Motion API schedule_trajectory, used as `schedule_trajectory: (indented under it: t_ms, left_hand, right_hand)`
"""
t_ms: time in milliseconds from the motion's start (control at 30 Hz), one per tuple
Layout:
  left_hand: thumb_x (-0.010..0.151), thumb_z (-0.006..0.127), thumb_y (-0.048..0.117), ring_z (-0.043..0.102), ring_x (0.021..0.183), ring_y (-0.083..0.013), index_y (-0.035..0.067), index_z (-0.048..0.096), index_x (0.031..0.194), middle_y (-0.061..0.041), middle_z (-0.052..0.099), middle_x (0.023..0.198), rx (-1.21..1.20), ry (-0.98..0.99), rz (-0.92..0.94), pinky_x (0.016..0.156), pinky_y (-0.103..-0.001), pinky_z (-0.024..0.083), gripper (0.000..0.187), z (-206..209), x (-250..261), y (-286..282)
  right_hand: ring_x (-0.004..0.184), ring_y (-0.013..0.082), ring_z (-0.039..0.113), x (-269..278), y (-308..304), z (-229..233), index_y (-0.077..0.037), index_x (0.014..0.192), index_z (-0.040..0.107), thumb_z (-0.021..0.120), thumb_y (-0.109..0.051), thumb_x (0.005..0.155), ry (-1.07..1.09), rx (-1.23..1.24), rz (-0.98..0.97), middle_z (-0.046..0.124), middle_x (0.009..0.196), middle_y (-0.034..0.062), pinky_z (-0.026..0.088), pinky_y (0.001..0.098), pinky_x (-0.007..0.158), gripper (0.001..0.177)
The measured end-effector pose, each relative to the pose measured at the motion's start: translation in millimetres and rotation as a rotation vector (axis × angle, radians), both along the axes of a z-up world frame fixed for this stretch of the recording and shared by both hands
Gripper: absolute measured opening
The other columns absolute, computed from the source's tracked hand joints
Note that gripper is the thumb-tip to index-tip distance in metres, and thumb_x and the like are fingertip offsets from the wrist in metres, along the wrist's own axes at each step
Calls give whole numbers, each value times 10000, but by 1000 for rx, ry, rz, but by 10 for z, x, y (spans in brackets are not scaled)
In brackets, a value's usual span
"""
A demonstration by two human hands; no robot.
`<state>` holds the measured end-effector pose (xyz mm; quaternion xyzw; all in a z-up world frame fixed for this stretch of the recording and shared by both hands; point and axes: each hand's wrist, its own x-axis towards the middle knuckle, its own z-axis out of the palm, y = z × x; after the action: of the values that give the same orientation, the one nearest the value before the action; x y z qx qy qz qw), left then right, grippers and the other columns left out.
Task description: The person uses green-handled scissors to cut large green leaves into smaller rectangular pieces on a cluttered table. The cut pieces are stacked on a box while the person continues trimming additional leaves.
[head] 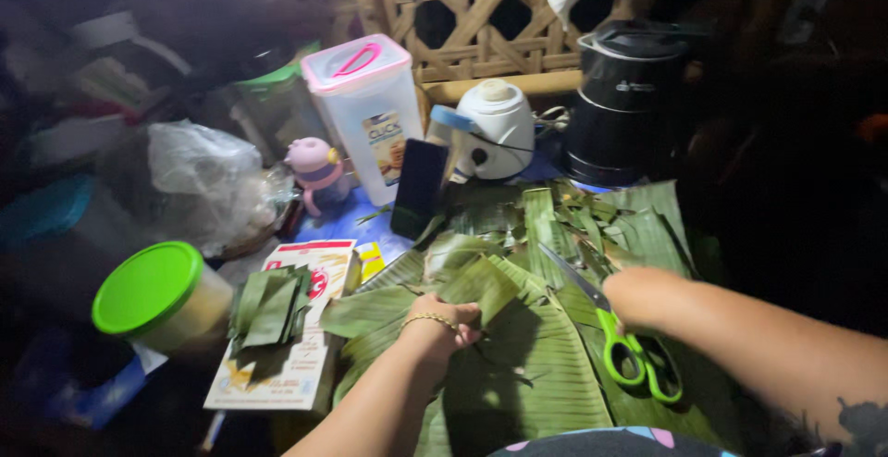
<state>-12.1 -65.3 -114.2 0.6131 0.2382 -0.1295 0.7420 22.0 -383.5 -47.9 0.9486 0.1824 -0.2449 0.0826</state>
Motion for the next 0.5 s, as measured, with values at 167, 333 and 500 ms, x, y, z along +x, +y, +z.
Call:
schedule_trajectory:
  t_ms: [167, 333, 500]
  left_hand:
    - [840, 810, -1, 694, 666, -280, -61, 536, 1115, -171, 689, 888, -56, 101, -20, 564, -360, 638, 394, -60, 64, -99]
    - [791, 859, 183, 683, 770, -296, 61, 661, 1225, -197, 698, 1013, 792, -535, -740, 645, -388, 567, 492, 27, 148, 57]
    - [845, 720, 262, 720, 984, -323, 3, 751, 1102, -204, 753, 1087, 771, -12, -413, 871, -443, 575, 367, 420, 41, 156]
  right_hand:
    - [801, 418, 739, 53, 666, 349, -153, 1324, 607, 724, -370, 914, 278, 490, -466, 714, 965, 254, 593, 526, 723, 479]
    - [1130, 352, 632, -250, 974, 156, -177, 1444, 427, 802, -382, 834, -14, 603, -22, 621, 1240, 167, 506, 428, 981, 745]
    - [1318, 326, 503, -374, 910, 23, -244, 1500, 402, 744, -335, 877, 12, 546, -67, 493, 1394, 139, 427, 391, 1111, 717]
